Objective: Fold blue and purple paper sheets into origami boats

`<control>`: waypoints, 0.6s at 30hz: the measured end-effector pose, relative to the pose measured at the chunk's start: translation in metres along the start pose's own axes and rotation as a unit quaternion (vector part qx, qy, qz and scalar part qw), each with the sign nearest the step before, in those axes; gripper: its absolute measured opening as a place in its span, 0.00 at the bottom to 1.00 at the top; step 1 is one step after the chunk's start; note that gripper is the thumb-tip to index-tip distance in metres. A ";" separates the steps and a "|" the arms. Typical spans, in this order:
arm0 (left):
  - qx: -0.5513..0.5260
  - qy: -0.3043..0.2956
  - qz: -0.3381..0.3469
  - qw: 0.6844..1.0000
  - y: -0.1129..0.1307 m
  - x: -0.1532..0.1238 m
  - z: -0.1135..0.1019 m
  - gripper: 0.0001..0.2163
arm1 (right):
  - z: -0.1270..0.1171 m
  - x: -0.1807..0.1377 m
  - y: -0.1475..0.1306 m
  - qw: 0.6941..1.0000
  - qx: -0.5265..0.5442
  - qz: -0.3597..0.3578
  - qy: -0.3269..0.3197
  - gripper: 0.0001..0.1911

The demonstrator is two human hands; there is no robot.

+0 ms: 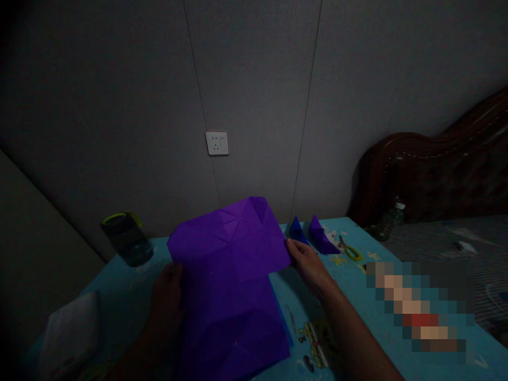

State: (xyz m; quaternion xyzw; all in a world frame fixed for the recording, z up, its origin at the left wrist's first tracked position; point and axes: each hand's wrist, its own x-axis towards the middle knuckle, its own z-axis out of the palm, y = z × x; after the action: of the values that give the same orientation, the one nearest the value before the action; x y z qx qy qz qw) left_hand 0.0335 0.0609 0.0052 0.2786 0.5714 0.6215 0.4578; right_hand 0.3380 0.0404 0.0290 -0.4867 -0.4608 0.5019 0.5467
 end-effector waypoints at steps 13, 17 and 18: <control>0.001 0.012 -0.032 0.999 0.019 -0.012 0.002 0.09 | -0.002 -0.008 -0.007 0.985 -0.106 -0.035 -0.131 0.20; 0.014 0.014 -0.023 1.000 0.014 -0.009 0.001 0.10 | -0.001 -0.003 -0.003 0.985 -0.150 -0.021 -0.076 0.19; 0.021 0.010 -0.009 1.000 0.011 -0.008 0.000 0.10 | -0.001 -0.002 -0.002 0.985 -0.167 -0.031 -0.042 0.20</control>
State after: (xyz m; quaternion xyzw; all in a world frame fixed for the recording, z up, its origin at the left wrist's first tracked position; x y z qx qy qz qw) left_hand 0.0343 0.0547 0.0177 0.2764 0.5914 0.6079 0.4520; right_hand 0.3389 0.0384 0.0305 -0.5349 -0.5759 0.4206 0.4531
